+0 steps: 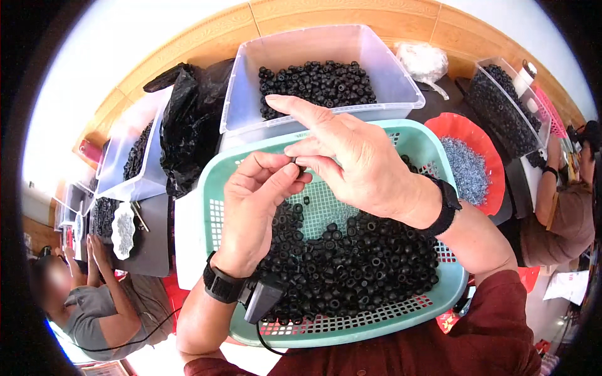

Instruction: Inspecting and sorting small black rubber or plastic components from a basket.

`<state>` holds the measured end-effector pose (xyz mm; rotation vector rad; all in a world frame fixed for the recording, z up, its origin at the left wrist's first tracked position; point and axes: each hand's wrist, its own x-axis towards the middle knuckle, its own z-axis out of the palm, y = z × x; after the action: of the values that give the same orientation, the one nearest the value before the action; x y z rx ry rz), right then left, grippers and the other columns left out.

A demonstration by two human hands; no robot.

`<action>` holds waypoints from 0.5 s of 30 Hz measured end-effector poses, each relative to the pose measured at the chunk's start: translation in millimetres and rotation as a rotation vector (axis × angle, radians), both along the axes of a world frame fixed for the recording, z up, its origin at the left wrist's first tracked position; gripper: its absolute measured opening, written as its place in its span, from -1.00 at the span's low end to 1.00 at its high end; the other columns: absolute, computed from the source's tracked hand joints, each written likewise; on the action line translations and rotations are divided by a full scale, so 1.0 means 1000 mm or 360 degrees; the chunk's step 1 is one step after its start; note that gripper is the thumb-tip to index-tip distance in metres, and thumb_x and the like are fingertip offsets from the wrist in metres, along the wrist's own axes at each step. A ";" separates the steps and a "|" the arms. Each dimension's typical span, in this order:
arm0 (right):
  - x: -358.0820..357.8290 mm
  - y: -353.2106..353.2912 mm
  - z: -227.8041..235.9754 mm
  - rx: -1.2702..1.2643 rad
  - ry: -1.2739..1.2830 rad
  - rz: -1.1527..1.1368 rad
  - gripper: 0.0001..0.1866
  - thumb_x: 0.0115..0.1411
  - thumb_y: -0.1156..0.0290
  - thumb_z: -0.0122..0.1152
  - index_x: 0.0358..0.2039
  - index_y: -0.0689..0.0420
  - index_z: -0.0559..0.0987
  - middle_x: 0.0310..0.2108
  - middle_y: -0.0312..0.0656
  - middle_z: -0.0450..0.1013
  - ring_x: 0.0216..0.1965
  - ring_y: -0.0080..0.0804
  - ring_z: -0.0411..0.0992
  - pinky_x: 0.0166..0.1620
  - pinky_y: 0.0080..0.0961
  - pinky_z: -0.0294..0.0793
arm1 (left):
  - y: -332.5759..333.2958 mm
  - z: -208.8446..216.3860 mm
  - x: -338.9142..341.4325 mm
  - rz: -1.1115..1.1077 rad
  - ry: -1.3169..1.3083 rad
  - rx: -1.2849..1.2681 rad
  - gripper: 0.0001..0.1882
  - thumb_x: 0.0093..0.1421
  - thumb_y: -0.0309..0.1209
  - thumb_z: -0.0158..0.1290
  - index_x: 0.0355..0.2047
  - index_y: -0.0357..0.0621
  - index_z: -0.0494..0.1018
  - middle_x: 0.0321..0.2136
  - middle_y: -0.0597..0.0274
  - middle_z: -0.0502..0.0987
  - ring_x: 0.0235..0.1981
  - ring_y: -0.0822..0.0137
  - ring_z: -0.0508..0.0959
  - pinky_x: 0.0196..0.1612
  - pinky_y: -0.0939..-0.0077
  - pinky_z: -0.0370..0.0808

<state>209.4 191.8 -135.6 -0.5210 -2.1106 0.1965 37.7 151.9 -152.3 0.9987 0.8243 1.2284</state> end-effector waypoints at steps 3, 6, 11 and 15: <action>-0.002 -0.006 0.000 -0.0067 0.0099 -0.0074 -0.30 -0.03 0.59 0.12 0.18 0.15 0.18 -0.49 -0.15 0.46 -0.43 -0.16 0.43 -0.34 -0.33 0.42 | 0.001 0.000 0.001 0.0007 -0.0097 -0.0038 -0.92 0.20 -0.53 0.00 -0.28 -0.21 0.41 -0.32 0.23 0.53 -0.29 0.41 0.54 -0.16 0.59 0.46; -0.008 -0.008 -0.003 -0.0040 0.0140 -0.0055 -0.28 -0.06 0.60 0.15 0.17 0.14 0.19 -0.47 -0.18 0.46 -0.41 -0.18 0.44 -0.28 -0.32 0.40 | 0.001 -0.003 -0.001 0.0066 -0.0123 -0.0055 -0.91 0.20 -0.52 0.01 -0.27 -0.19 0.41 -0.31 0.26 0.52 -0.29 0.45 0.52 -0.16 0.61 0.45; -0.006 -0.012 -0.005 -0.0071 -0.0126 -0.0210 -0.22 -0.16 0.61 0.28 0.16 0.14 0.27 -0.11 -0.25 0.48 -0.23 -0.35 0.44 -0.10 -0.44 0.37 | 0.001 -0.006 -0.002 0.0098 -0.0079 -0.0033 -0.90 0.18 -0.51 0.03 -0.27 -0.17 0.42 -0.30 0.30 0.51 -0.29 0.52 0.49 -0.19 0.64 0.42; -0.007 -0.011 -0.007 0.0253 -0.0149 -0.0210 -0.28 -0.20 0.58 0.31 0.08 0.21 0.36 -0.18 -0.29 0.49 -0.30 -0.48 0.42 -0.21 -0.50 0.32 | 0.001 -0.005 0.000 0.0127 -0.0042 -0.0088 -0.83 0.19 -0.49 0.03 -0.19 -0.17 0.43 -0.31 0.34 0.52 -0.29 0.55 0.48 -0.23 0.67 0.39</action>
<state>202.0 180.3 -142.2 -0.5814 -2.1515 -0.0720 37.6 153.2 -157.2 0.9106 0.8803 1.2775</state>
